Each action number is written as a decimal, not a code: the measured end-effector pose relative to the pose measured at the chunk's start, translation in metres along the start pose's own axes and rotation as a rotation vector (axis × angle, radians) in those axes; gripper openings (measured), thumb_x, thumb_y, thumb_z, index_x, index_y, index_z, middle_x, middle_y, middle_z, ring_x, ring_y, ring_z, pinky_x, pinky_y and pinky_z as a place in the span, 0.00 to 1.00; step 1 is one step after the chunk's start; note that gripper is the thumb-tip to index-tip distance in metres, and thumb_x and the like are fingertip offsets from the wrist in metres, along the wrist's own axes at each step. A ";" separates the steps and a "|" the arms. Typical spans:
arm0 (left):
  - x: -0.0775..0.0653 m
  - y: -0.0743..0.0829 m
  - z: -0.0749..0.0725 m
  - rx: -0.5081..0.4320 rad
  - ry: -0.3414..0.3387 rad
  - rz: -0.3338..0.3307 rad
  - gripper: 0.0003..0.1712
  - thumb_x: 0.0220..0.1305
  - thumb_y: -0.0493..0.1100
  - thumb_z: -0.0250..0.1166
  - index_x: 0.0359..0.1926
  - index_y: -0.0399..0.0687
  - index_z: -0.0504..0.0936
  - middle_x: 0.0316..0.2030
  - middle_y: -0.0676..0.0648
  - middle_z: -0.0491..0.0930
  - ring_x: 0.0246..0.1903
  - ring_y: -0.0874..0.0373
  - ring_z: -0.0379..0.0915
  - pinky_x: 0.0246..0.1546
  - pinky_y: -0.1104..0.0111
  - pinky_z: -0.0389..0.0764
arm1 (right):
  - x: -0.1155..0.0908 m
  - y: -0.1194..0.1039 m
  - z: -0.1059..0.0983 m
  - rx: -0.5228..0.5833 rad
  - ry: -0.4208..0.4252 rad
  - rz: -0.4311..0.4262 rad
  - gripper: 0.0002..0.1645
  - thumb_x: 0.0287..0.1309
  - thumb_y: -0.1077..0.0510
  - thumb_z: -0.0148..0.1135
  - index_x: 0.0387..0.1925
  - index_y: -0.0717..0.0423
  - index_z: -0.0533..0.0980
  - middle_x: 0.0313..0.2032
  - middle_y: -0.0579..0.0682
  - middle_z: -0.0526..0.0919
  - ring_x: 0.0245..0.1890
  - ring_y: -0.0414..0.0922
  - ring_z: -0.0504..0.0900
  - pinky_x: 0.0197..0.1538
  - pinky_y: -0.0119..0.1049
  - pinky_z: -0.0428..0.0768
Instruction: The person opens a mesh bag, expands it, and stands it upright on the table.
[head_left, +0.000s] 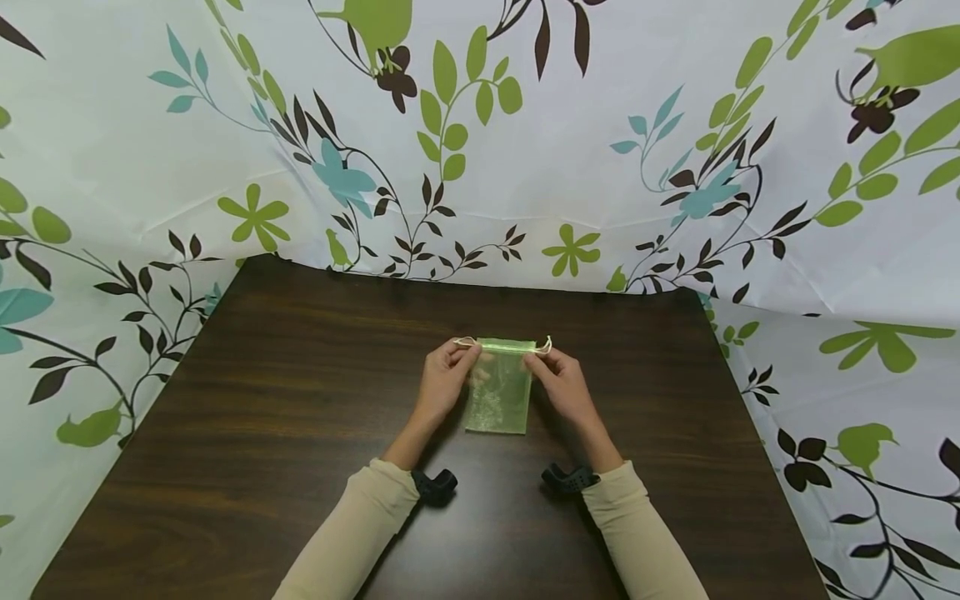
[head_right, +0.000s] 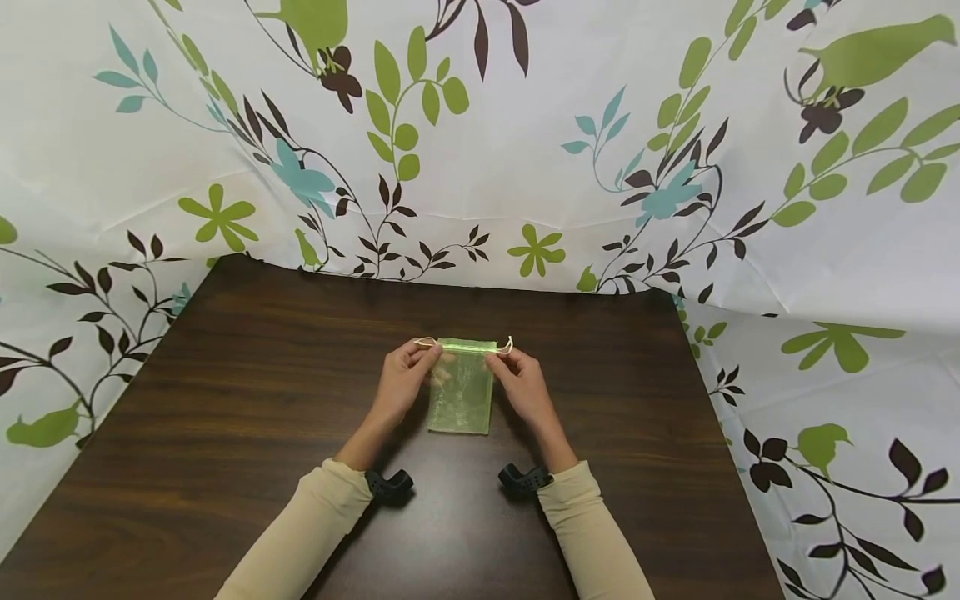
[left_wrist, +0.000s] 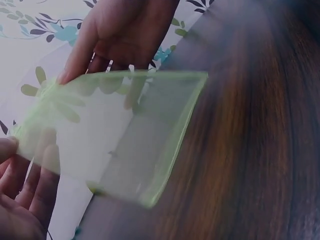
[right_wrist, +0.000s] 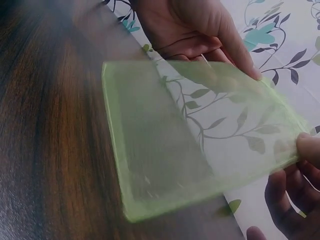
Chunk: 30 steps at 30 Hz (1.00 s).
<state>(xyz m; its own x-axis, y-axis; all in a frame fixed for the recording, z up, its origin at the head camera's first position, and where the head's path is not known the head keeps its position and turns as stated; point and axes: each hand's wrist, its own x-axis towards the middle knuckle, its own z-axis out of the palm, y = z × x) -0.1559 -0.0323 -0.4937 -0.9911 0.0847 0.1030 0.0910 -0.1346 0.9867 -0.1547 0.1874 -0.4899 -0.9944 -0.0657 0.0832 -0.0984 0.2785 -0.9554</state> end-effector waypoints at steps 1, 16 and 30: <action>0.000 -0.001 0.000 0.003 -0.004 -0.005 0.15 0.76 0.45 0.64 0.50 0.35 0.82 0.44 0.32 0.89 0.24 0.62 0.86 0.27 0.71 0.85 | 0.000 -0.002 0.000 -0.006 0.000 0.008 0.15 0.74 0.56 0.62 0.44 0.67 0.84 0.35 0.61 0.87 0.34 0.48 0.81 0.41 0.39 0.80; -0.005 -0.008 -0.009 0.144 -0.129 -0.122 0.16 0.77 0.48 0.63 0.51 0.40 0.86 0.44 0.39 0.91 0.31 0.59 0.86 0.36 0.63 0.87 | -0.002 -0.012 -0.003 0.003 0.013 0.039 0.17 0.77 0.57 0.57 0.44 0.69 0.83 0.36 0.62 0.86 0.40 0.65 0.77 0.46 0.47 0.79; -0.005 -0.005 -0.006 0.062 -0.076 -0.091 0.15 0.76 0.44 0.64 0.47 0.35 0.87 0.39 0.39 0.91 0.26 0.63 0.87 0.30 0.71 0.84 | -0.004 0.002 -0.004 -0.059 -0.113 -0.010 0.19 0.78 0.51 0.56 0.40 0.61 0.83 0.34 0.57 0.86 0.35 0.49 0.80 0.45 0.45 0.80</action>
<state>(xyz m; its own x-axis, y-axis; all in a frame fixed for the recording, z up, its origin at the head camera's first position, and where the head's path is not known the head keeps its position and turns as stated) -0.1524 -0.0383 -0.4994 -0.9854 0.1689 0.0199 0.0095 -0.0620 0.9980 -0.1510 0.1919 -0.4914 -0.9828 -0.1754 0.0575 -0.1141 0.3329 -0.9360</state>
